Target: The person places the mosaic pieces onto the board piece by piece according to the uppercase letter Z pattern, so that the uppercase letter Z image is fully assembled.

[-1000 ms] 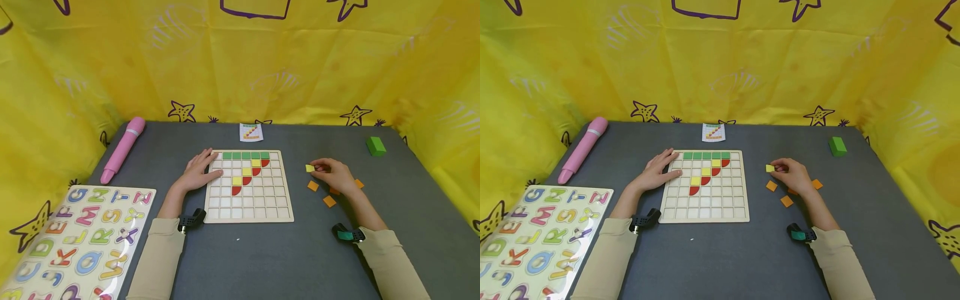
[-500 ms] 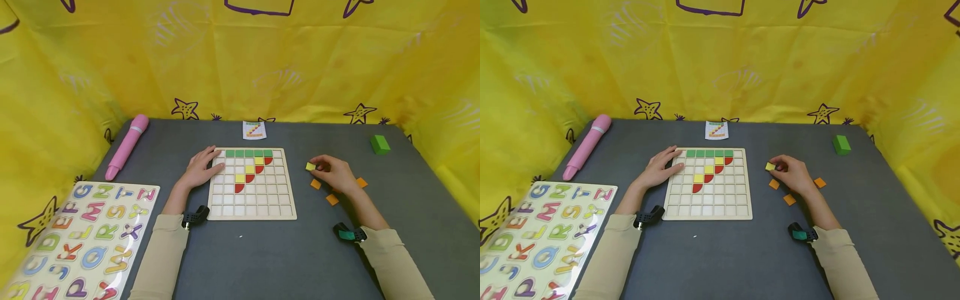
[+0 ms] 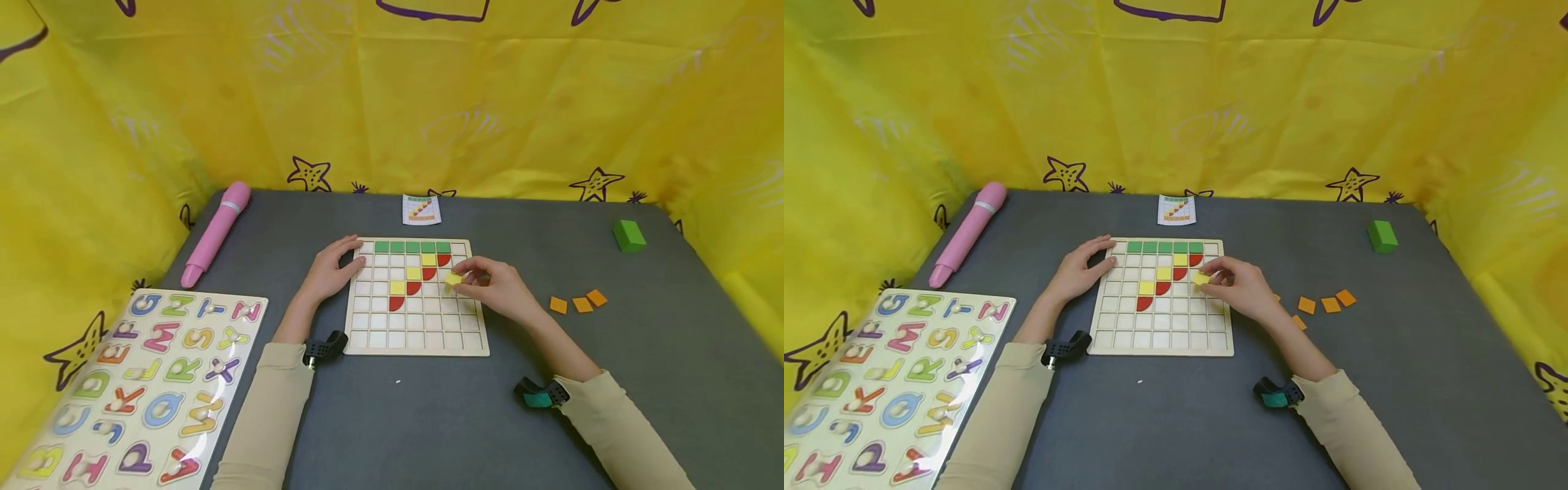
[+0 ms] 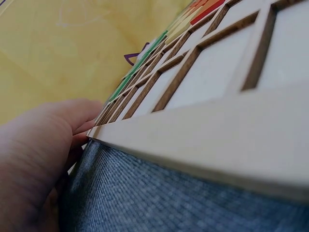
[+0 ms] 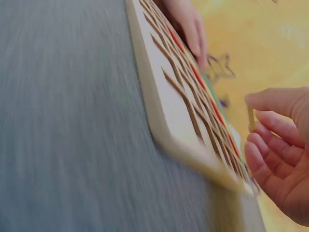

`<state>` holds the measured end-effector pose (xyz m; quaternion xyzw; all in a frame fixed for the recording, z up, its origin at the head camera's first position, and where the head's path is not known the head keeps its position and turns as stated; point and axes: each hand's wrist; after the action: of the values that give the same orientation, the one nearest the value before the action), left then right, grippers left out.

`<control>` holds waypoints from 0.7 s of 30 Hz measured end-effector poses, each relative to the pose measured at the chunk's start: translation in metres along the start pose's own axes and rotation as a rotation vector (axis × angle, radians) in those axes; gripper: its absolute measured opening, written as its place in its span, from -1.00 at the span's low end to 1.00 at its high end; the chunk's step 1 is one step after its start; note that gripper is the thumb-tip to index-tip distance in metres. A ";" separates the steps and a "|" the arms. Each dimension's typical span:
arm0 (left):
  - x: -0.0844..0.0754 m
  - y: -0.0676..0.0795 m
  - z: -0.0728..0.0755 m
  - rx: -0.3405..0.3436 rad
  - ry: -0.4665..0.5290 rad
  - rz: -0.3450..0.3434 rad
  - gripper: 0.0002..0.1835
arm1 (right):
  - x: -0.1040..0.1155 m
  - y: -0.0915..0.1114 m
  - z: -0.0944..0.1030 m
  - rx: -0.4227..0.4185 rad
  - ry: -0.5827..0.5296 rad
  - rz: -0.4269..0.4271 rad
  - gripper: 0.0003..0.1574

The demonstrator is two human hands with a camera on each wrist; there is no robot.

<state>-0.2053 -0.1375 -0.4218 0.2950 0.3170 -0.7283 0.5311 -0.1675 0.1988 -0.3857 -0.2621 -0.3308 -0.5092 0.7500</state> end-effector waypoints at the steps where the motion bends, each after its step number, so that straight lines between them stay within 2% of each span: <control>1: 0.000 0.000 0.000 -0.006 0.008 0.002 -0.50 | 0.004 -0.002 -0.005 0.011 -0.013 0.004 -0.64; 7: 0.000 -0.001 0.000 -0.008 0.015 -0.002 -0.50 | 0.024 -0.014 -0.035 0.064 -0.057 0.067 -0.68; 13: -0.001 -0.002 0.000 -0.008 0.012 -0.019 -0.51 | 0.038 -0.022 -0.057 0.116 -0.040 0.169 -0.74; 21: -0.001 0.000 0.000 -0.003 -0.006 -0.011 -0.50 | 0.051 -0.032 -0.078 0.156 0.109 0.322 -0.81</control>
<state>-0.2053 -0.1372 -0.4208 0.2902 0.3181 -0.7318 0.5283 -0.1664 0.1011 -0.3951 -0.2246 -0.2819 -0.3688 0.8568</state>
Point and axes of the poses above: each hand's wrist, its own y-axis away from the middle knuckle, its own z-axis out of the back of the hand, x = y × z, and after that the axes turned 2 degrees about y, right-handed
